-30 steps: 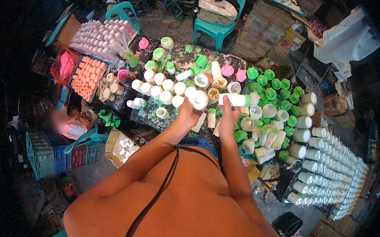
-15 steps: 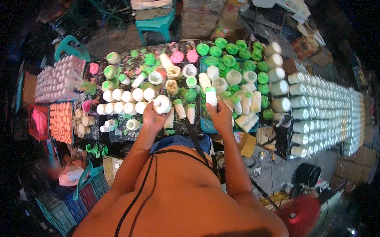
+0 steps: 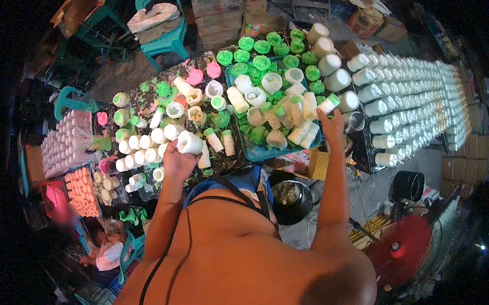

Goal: The person repeatedly picks up small white cylindrical items and green plastic pieces from a table, then joins them together by hand. The assembled items are placed back on the table among many similar pieces.

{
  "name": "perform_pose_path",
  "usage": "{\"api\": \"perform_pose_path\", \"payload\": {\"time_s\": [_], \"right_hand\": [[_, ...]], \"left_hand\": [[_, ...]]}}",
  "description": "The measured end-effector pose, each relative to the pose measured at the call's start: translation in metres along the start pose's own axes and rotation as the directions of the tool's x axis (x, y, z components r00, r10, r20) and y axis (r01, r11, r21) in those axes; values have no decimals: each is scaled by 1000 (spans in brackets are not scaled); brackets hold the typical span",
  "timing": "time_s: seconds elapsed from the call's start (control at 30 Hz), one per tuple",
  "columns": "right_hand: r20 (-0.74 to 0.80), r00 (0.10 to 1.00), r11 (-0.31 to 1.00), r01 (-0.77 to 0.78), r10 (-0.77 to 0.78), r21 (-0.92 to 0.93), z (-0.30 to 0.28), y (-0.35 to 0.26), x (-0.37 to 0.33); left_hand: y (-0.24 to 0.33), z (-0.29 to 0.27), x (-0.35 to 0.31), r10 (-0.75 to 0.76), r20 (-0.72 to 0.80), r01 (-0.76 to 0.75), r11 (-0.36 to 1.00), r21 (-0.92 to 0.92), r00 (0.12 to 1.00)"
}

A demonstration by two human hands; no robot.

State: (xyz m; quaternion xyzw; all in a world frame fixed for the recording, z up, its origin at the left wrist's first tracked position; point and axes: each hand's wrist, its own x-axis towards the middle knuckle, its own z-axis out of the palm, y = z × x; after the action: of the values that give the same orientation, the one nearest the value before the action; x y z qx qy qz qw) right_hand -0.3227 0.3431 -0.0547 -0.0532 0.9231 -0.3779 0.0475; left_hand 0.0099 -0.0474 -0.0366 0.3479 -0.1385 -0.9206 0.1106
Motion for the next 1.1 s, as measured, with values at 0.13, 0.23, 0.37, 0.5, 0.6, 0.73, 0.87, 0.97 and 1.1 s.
{"api": "perform_pose_path", "payload": {"time_s": [0.13,0.23,0.37,0.5,0.6,0.73,0.87,0.97,1.1], "right_hand": [[54,999,961,11,5,-277,-10,28,14],[143,987,988,-56,77,-146,-10,68,4],[57,996,967,-49,65,-252,-3,77,-17],[1,999,986,34,-35,-162,-4,54,-11],[-20,993,973,106,-112,-204,-1,22,25],[71,983,943,182,-169,-277,13,-12,89],[226,946,933,281,-231,-226,53,-21,150],[449,881,954,248,-149,-168,74,-49,164],[572,818,990,122,-63,-66,118,-73,179]], "left_hand": [[3,-7,-6,73,-13,-73,996,-43,997],[8,-4,-16,57,-1,-56,991,-122,998],[7,-12,-21,60,36,-52,981,-185,998],[3,-14,-16,51,63,-37,977,-208,997],[-2,-11,-10,61,19,-58,989,-138,998],[-11,10,-5,29,-116,-33,999,-35,993],[-15,14,-4,3,-90,-8,999,-52,996],[-12,3,-10,17,-10,-18,995,-103,1000],[-14,-6,-15,75,-41,-82,972,-220,996]]}}
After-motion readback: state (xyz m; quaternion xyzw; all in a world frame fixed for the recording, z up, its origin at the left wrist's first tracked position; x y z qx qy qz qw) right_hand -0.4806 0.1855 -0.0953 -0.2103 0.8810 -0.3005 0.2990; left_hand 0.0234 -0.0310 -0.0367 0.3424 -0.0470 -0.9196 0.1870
